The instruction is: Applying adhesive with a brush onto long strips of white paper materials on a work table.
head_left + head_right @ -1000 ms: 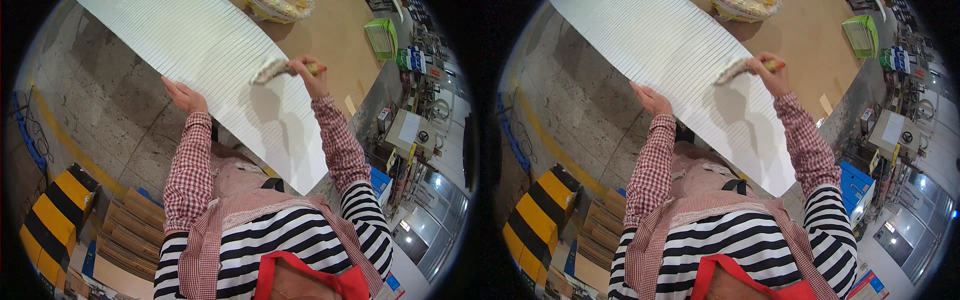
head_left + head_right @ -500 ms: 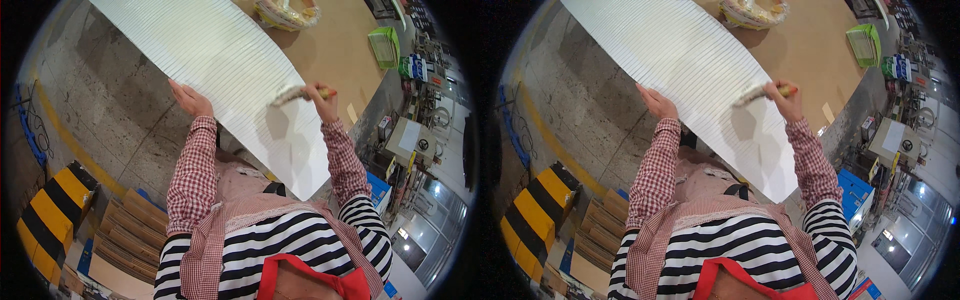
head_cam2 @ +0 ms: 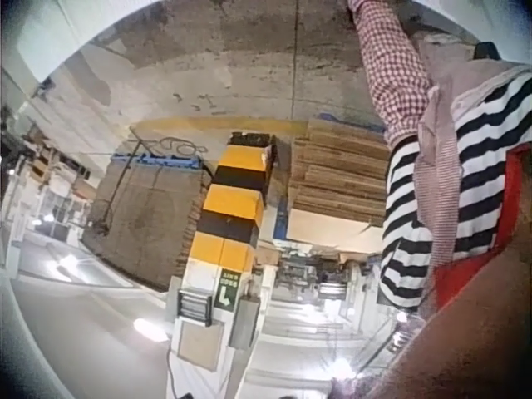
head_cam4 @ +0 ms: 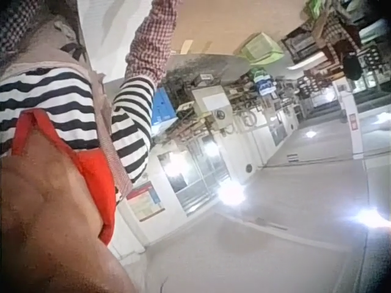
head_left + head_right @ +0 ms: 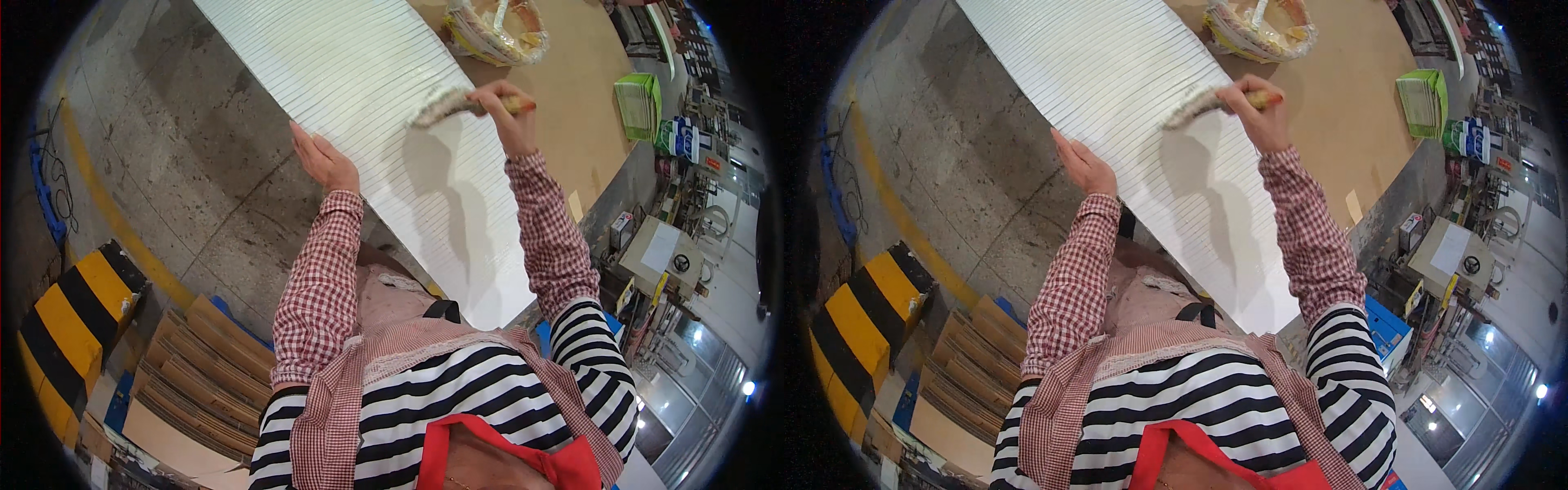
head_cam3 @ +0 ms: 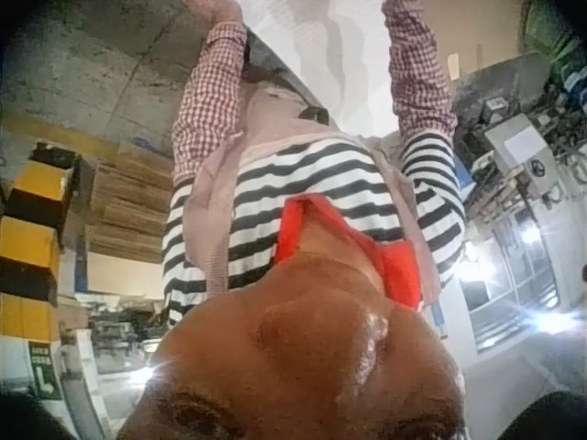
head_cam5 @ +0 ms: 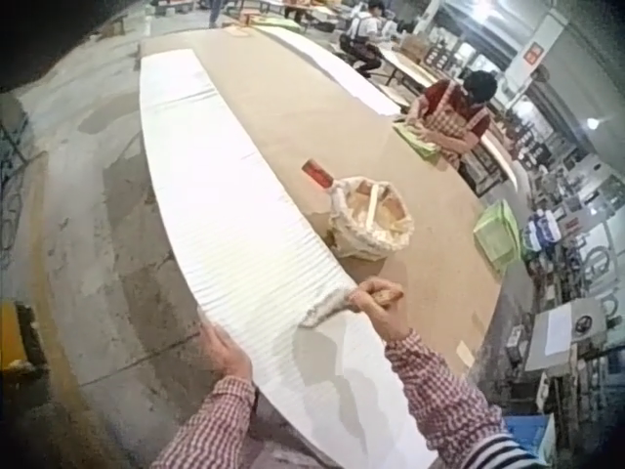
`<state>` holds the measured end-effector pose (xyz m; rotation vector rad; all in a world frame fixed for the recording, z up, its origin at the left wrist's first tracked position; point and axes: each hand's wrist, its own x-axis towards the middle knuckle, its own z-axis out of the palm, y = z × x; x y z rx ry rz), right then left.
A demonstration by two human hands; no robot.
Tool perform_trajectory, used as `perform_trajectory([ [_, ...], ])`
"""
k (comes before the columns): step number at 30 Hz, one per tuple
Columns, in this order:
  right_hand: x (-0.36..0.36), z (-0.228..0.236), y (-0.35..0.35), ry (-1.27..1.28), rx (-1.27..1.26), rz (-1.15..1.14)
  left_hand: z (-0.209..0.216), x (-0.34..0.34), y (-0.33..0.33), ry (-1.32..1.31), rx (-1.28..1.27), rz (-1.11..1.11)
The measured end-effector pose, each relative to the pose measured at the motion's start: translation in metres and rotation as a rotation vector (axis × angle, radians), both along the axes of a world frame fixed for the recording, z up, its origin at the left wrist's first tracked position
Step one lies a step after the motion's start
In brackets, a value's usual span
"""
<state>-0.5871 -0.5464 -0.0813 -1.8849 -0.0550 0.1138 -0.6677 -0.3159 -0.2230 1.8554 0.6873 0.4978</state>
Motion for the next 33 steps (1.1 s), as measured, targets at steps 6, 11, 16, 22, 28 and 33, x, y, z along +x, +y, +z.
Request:
perform_trajectory([
  [6, -0.015, 0.008, -0.007, 0.026, 0.102, -0.015, 0.003, -0.001, -0.001, 0.031, 0.015, 0.028],
  [11, 0.011, 0.012, 0.022, -0.079, 0.043, -0.015, 0.002, -0.001, -0.001, 0.025, 0.042, 0.019],
  [16, -0.057, -0.004, -0.023, -0.005, -0.165, -0.024, -0.001, -0.001, -0.001, 0.017, 0.050, 0.029],
  [22, -0.066, 0.012, 0.005, -0.074, -0.185, 0.008, -0.006, -0.003, 0.000, -0.023, -0.047, 0.033],
  [28, -0.052, -0.005, 0.046, -0.320, -0.099, 0.141, 0.013, -0.055, -0.031, 0.058, -0.353, 0.043],
  [33, -0.148, -0.002, -0.013, -0.257, -0.273, 0.198, 0.009, -0.112, -0.073, 0.088, -0.111, -0.162],
])
